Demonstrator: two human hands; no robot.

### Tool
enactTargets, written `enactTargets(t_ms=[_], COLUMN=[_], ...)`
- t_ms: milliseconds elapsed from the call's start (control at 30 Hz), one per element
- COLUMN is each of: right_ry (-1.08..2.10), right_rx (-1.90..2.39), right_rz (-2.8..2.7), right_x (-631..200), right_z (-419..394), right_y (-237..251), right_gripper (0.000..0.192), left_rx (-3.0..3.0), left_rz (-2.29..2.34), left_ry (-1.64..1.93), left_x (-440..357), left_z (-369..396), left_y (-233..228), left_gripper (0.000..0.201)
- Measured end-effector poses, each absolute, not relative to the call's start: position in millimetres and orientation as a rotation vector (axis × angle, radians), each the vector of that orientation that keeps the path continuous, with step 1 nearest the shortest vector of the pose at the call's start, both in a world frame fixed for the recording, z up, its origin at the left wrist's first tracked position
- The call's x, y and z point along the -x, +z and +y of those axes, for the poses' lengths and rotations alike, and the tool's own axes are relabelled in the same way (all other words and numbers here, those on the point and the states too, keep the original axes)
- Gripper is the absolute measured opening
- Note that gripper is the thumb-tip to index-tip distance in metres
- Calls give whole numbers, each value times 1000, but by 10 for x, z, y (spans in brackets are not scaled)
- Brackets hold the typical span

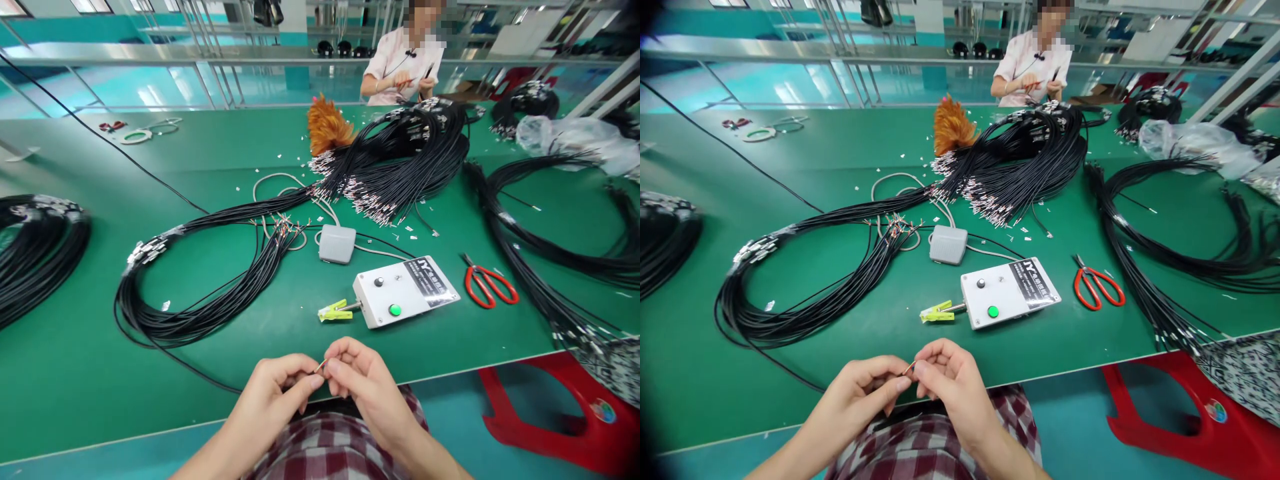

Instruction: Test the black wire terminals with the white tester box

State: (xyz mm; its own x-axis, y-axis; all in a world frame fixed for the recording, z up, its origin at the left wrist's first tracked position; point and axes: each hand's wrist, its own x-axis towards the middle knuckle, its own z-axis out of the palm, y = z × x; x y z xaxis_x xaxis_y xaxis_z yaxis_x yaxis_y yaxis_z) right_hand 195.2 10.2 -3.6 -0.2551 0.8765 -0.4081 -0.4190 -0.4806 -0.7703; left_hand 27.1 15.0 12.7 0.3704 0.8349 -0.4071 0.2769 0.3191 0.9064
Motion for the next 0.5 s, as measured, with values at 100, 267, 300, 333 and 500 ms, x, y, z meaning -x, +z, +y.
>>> enactTargets(t_ms=[100, 267, 300, 333, 500], right_ry=[1875, 1905, 1896, 1886, 1878], right_rx=[1071, 1079, 1087, 1094, 1042], right_rz=[-616, -578, -589, -604, -660], right_x=[-1941, -1918, -1910, -1900, -1836], right_z=[96, 92, 89, 85, 47], right_y=[-34, -43, -46, -50, -88], right_gripper=[39, 38, 38, 38, 40], left_rx=[-1247, -1260, -1263, -1265, -1198], left_rz=[1162, 1145, 1145, 1144, 1091], left_ry=[496, 502, 517, 536, 597], left_x=[-265, -254, -251, -249, -249], left_z=[157, 155, 153, 150, 128], left_y=[125, 109, 110, 112, 139], left_gripper=[27, 25, 23, 22, 34])
